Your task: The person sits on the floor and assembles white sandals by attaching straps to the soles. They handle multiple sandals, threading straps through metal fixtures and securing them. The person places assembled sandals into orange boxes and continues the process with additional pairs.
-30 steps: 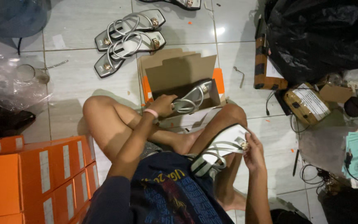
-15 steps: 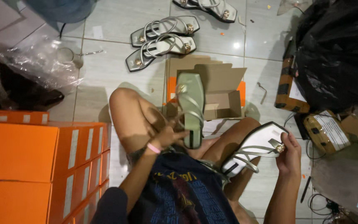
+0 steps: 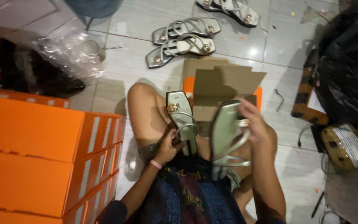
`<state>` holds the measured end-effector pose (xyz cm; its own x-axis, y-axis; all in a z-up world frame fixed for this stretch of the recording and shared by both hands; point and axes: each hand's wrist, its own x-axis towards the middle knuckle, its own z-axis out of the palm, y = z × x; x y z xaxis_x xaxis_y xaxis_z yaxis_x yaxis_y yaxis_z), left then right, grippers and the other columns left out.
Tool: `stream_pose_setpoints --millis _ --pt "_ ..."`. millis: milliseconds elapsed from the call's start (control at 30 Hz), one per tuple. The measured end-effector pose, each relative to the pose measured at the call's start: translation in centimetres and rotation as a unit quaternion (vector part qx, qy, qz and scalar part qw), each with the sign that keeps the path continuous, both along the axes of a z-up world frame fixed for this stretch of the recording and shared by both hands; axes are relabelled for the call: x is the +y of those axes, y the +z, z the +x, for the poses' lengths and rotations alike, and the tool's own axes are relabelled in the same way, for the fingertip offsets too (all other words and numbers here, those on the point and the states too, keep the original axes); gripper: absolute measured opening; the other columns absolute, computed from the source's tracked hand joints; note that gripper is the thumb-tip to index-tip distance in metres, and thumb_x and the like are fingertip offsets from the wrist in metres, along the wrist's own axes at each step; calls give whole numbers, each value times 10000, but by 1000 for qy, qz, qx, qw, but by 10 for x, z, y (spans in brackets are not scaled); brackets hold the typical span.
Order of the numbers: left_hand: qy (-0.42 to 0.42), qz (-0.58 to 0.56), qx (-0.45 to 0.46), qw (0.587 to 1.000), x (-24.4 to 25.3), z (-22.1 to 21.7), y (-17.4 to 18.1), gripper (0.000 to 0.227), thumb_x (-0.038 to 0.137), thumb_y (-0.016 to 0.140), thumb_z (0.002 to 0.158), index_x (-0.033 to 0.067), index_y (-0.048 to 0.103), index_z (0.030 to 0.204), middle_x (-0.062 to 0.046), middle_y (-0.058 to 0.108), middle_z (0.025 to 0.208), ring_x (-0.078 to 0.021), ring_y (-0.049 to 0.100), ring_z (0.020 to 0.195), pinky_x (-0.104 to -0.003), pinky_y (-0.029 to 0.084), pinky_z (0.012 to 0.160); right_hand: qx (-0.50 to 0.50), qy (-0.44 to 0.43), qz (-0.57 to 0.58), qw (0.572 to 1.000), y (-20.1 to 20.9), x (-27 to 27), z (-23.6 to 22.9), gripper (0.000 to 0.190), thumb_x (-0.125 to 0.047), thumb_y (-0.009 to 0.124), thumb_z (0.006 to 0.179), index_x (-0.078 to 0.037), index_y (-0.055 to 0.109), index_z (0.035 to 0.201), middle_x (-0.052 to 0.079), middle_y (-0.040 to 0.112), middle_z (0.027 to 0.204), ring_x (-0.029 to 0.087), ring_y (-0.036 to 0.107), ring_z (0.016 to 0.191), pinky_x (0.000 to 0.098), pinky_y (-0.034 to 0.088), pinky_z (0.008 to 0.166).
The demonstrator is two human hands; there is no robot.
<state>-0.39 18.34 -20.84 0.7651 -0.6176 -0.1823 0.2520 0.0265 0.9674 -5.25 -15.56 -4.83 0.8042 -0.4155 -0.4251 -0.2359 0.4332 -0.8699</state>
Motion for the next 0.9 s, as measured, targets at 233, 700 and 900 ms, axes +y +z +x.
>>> stream_pose_setpoints --millis 233,700,900 --pt "146 -129 237 952 -34 19 61 386 15 760 841 23 590 1187 -146 686 955 -298 655 694 -398 540 598 -40 255 -57 965 11 44 27 318 -62 717 916 -9 681 1228 49 709 1062 136 668 963 285 562 825" --pt "-26 -125 365 922 -249 -42 29 281 135 751 947 114 593 1179 -22 635 1187 -198 651 1091 -396 578 949 -157 -198 12 967 -7 -28 -260 377 -144 678 1045 59 589 1350 130 715 1109 193 709 932 296 558 765" --pt "-93 250 -563 783 -189 40 37 392 218 850 932 -1 653 1192 -226 599 1256 -424 613 1125 -474 509 961 -119 -265 41 956 -20 -28 -258 350 -141 637 1058 31 589 1359 130 712 1122 218 716 967 357 589 850"
